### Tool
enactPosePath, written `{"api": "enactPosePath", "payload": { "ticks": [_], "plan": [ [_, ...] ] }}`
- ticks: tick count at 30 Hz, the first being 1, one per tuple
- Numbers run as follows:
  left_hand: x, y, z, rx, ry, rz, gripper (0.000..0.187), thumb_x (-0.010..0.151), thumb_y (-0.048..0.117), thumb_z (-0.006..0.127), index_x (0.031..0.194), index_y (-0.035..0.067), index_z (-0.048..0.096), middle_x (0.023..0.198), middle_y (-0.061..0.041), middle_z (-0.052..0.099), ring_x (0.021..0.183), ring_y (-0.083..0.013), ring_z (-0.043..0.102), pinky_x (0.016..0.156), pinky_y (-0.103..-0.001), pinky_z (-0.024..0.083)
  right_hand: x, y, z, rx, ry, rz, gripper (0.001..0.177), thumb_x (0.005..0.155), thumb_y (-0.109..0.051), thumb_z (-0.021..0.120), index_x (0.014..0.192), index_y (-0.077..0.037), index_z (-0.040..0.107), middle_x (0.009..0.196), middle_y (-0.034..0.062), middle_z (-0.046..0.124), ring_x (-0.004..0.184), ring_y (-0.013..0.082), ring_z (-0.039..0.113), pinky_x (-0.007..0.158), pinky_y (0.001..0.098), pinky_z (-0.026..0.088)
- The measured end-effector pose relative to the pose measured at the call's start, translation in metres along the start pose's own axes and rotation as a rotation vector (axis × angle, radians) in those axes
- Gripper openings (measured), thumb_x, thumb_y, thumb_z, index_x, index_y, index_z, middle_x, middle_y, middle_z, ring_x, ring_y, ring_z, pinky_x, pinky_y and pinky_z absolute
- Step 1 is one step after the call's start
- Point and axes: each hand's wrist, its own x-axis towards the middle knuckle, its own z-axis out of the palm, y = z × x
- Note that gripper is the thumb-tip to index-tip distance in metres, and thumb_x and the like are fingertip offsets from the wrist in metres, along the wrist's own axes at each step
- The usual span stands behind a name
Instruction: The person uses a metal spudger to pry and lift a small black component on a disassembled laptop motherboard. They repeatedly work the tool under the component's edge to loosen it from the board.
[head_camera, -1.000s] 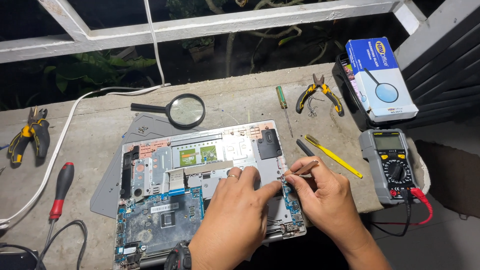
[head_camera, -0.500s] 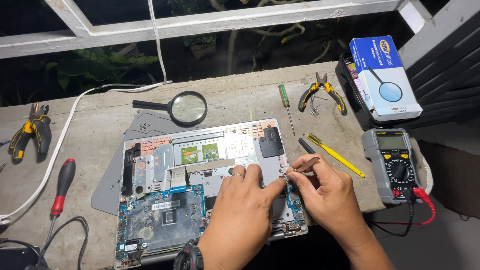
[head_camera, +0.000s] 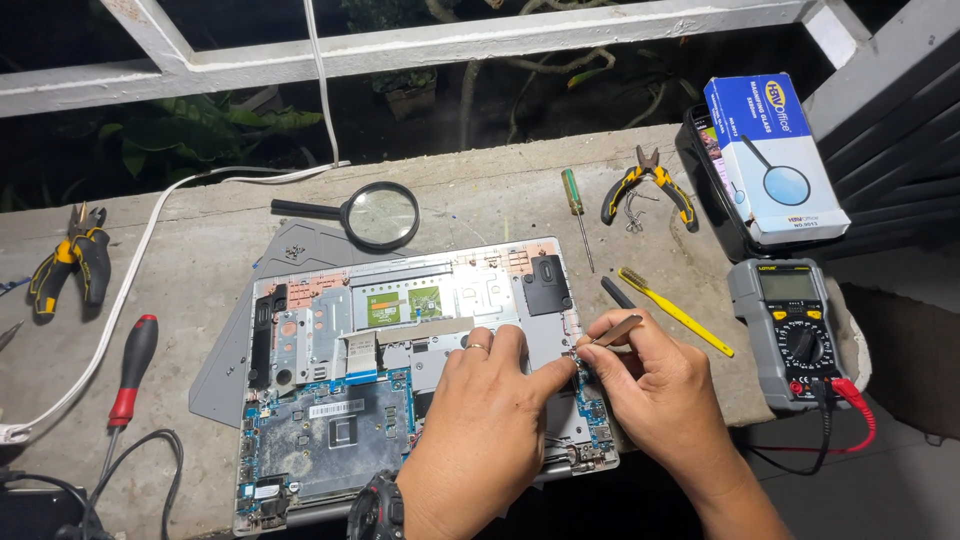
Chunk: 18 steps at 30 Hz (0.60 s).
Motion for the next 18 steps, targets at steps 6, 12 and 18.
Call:
{"api": "enactPosePath", "payload": {
  "ticks": [6,12,18],
  "plan": [
    [0.000,0.000,0.000,-0.006,0.022,0.013,0.052,0.089,0.014,0.067,0.139,0.026,0.076,0.108,-0.020,0.059,0.097,-0.0477,0.056,0.074,-0.061,0.048,-0.001,0.002,0.000,0.008,-0.006,0.085,0.011,0.101,-0.017,0.085,0.110,-0.015,0.079,0.092,-0.0075,0.081,0.071,0.0060,0.072,0.073,0.0233,0.060],
    [0.001,-0.003,0.000,-0.066,-0.028,-0.019,0.054,0.092,0.015,0.063,0.141,0.029,0.079,0.110,-0.021,0.059,0.104,-0.0494,0.055,0.080,-0.064,0.049,0.000,-0.003,0.001,0.049,0.026,0.104,0.012,0.101,-0.014,0.084,0.111,-0.014,0.079,0.094,-0.0051,0.084,0.078,0.0058,0.077,0.074,0.0231,0.064],
    [0.003,-0.010,-0.005,-0.107,-0.147,-0.030,0.059,0.095,0.014,0.059,0.150,0.031,0.074,0.113,-0.019,0.055,0.101,-0.0470,0.053,0.080,-0.064,0.048,-0.002,0.000,0.001,0.047,0.008,0.099,0.011,0.101,-0.017,0.084,0.111,-0.016,0.078,0.087,-0.0059,0.083,0.067,0.0051,0.075,0.066,0.0226,0.061]
  ]
}}
